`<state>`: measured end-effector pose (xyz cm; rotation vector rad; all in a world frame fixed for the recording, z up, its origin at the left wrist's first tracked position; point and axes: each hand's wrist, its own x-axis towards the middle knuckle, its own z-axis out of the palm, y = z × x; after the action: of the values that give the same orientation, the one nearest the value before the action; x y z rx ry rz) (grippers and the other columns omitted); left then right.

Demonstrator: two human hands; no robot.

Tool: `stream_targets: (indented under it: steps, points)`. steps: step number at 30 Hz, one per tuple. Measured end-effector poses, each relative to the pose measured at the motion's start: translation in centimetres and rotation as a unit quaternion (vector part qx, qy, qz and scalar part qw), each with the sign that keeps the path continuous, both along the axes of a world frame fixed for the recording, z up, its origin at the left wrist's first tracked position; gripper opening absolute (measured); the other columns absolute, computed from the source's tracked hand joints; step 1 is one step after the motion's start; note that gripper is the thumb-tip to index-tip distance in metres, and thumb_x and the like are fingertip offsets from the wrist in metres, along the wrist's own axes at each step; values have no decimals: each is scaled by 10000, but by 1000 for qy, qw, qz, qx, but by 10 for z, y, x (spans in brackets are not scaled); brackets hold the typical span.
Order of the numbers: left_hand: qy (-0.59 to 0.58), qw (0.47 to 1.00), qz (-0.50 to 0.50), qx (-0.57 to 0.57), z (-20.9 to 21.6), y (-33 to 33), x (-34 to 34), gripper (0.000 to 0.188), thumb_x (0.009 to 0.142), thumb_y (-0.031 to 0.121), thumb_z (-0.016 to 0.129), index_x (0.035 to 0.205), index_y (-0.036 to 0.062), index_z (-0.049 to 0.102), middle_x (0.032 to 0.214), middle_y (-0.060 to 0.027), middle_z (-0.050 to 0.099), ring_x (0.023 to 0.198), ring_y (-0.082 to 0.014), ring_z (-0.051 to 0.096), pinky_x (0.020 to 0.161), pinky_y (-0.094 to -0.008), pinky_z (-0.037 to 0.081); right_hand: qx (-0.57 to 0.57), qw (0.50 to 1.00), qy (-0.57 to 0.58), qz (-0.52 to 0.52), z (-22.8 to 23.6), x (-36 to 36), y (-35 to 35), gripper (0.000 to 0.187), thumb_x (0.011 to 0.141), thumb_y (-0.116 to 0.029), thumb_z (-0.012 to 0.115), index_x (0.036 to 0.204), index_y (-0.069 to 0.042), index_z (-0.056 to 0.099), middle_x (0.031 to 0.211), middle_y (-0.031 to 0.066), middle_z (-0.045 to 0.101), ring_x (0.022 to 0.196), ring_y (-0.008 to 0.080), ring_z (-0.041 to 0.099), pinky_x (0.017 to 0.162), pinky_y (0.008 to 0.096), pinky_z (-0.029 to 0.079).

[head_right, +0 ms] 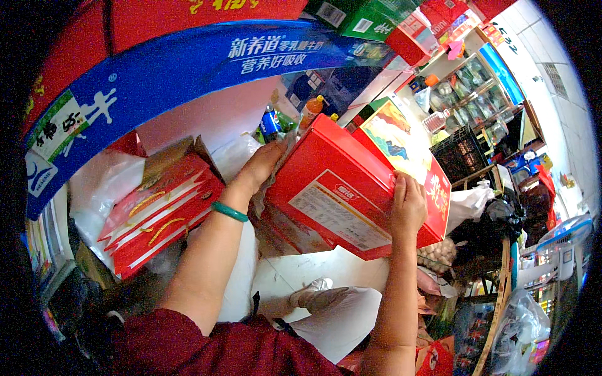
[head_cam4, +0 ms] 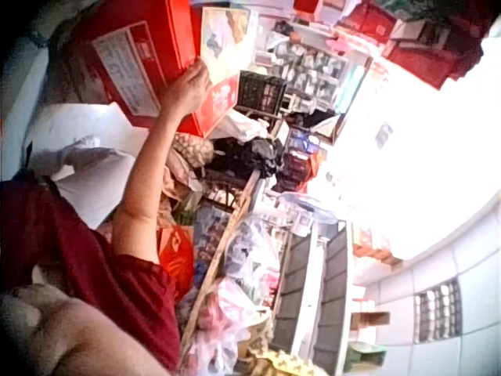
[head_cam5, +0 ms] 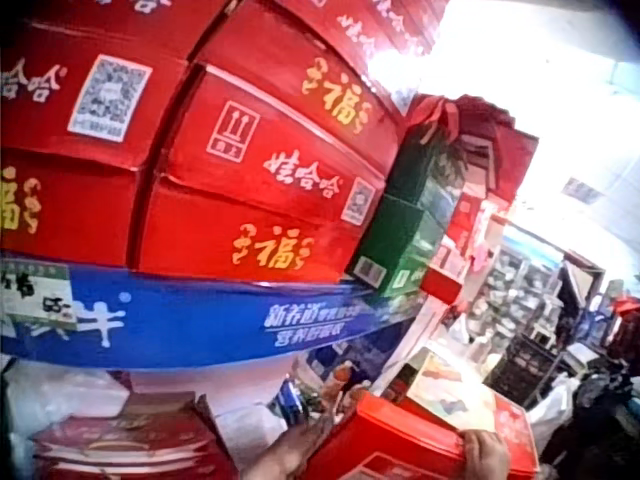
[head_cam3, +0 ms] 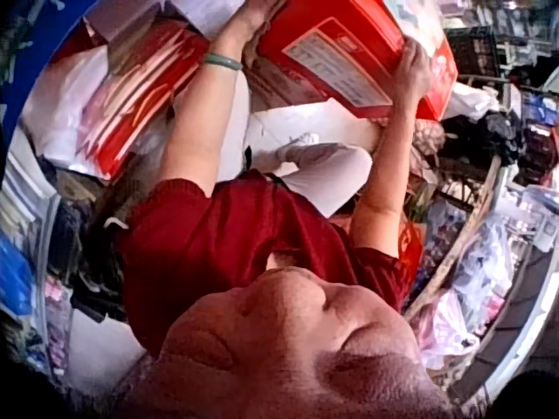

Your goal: The person sits on the floor and wipes the surfaces of several red cardboard boxes with a cloth. They handle each box individually, turning them over to wipe different sides, then stack them.

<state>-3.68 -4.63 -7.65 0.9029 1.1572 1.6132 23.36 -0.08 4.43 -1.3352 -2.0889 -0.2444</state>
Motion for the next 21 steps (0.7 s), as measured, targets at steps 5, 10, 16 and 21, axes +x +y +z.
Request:
stream_targets:
  steps: [5,10,16,21]
  points:
    - [155,976,-20,-149,-60,20,-18,590,951,472,357,1194,-29,550,1183,-262,571,1095,-363,560,905,-386,428,7,1000,-12,0,1,-4,2,334,975,-323,396,1045,-115,647,1017,101,645,982,281,585,838,371,453]
    - [264,946,-61,-179,-64,15,-22,543,925,440,426,1121,-38,592,1119,-248,609,1009,-346,606,880,-407,441,18,1000,-20,4,-1,2,6,343,978,-326,385,1042,-115,649,1021,101,643,966,279,592,829,374,458]
    - [150,974,21,-169,-49,9,-10,440,905,343,518,1161,-10,575,1064,-180,644,957,-270,608,845,-381,456,15,1000,-24,3,-1,1,9,350,979,-337,386,1047,-114,647,1028,107,639,958,293,595,822,384,459]
    - [40,995,53,76,-48,16,-3,311,942,240,510,1170,43,588,1082,-76,636,980,-177,561,883,-333,439,-13,1000,2,20,-2,1,16,347,979,-336,394,1067,-106,638,1045,133,629,979,313,586,824,390,454]
